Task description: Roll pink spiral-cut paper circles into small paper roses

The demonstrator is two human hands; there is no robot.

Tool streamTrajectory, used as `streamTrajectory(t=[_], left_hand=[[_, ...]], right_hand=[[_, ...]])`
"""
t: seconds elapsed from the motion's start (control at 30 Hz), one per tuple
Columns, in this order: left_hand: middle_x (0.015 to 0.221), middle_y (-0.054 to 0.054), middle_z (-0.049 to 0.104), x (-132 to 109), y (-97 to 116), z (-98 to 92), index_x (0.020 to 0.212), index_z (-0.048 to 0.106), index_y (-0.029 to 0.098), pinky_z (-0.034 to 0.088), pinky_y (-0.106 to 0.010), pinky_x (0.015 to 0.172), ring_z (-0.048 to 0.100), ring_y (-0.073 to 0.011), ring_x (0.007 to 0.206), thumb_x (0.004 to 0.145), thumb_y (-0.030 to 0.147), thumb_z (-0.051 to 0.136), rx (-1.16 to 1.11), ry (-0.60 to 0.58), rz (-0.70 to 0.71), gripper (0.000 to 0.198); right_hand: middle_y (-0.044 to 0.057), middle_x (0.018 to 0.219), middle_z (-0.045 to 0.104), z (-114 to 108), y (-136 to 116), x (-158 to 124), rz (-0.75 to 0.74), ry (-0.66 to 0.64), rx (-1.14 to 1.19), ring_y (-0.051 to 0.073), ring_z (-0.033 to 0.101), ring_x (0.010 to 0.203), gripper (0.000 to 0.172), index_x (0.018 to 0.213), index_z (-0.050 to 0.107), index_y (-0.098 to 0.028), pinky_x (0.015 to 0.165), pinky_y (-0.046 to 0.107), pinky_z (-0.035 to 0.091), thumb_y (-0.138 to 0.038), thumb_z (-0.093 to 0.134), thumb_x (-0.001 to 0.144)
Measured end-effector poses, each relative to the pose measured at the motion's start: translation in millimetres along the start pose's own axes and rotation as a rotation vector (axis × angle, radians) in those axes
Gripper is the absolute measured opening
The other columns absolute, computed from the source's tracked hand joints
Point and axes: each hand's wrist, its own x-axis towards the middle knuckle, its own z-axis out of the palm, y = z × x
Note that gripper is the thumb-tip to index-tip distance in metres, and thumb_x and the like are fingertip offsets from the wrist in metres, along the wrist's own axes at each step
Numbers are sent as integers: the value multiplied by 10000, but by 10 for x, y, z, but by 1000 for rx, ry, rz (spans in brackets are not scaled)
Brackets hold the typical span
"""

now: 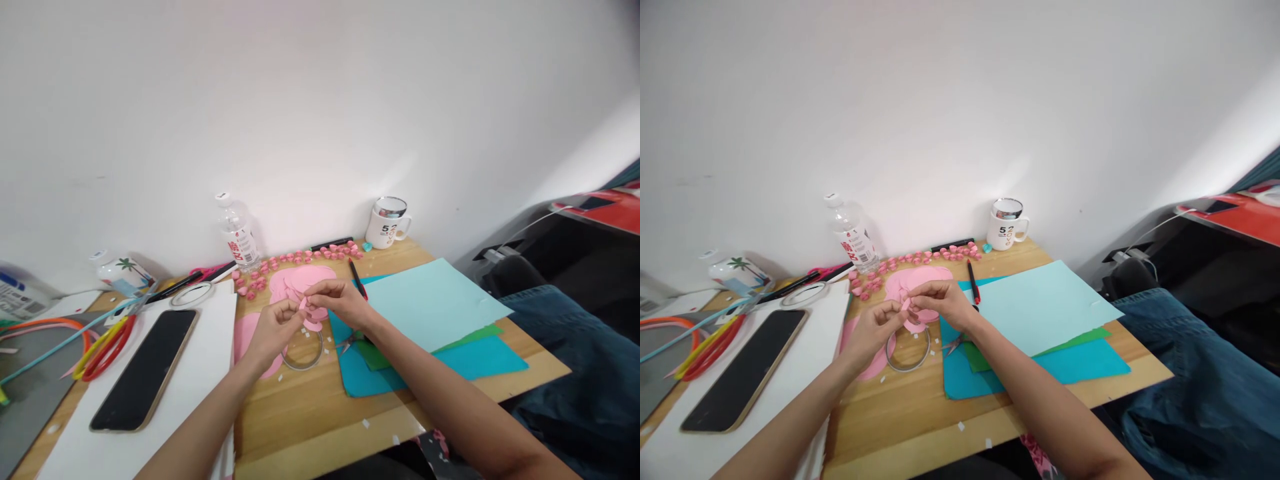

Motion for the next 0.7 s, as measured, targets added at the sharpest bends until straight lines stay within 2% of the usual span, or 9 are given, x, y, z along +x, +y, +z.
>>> streamTrajectory(t=[0.17, 0.33, 0.47, 0.7], left_hand=[[583, -28, 636, -9, 6, 2, 683, 608, 128, 309, -187, 442, 506, -102, 495, 702, 307, 585, 21, -32, -21, 182], [519, -5, 601, -7, 18, 5, 689, 616, 124, 307, -183, 431, 497, -98, 479, 692, 313, 591, 12, -24, -19, 191], [537, -5, 611, -2, 34, -1, 701, 620, 123, 342, -187, 466, 517, -102, 506, 695, 315, 590, 1, -13, -3, 194], [646, -42, 648, -14, -17, 4, 704, 611, 120, 308, -175, 413, 480, -81, 469, 707, 328, 581, 10, -29, -42, 210]], right_hand=[[-16, 587, 620, 0, 25, 6, 2, -25, 58, 80, 539, 484, 183, 707, 618, -148, 494, 210, 441, -236, 731, 593], [-3, 643, 635, 3, 27, 5, -14, 5, 29, 94, 574, 570, 168, 747, 642, -153, 564, 219, 462, -236, 714, 620], [18, 694, 647, 7, 11, -2, -8, -41, 8, 109, 591, 627, 178, 829, 661, -155, 621, 242, 474, -253, 668, 680], [-12, 588, 617, -6, 27, -5, -1, -29, 43, 87, 553, 504, 198, 717, 618, -149, 518, 219, 456, -252, 733, 594]])
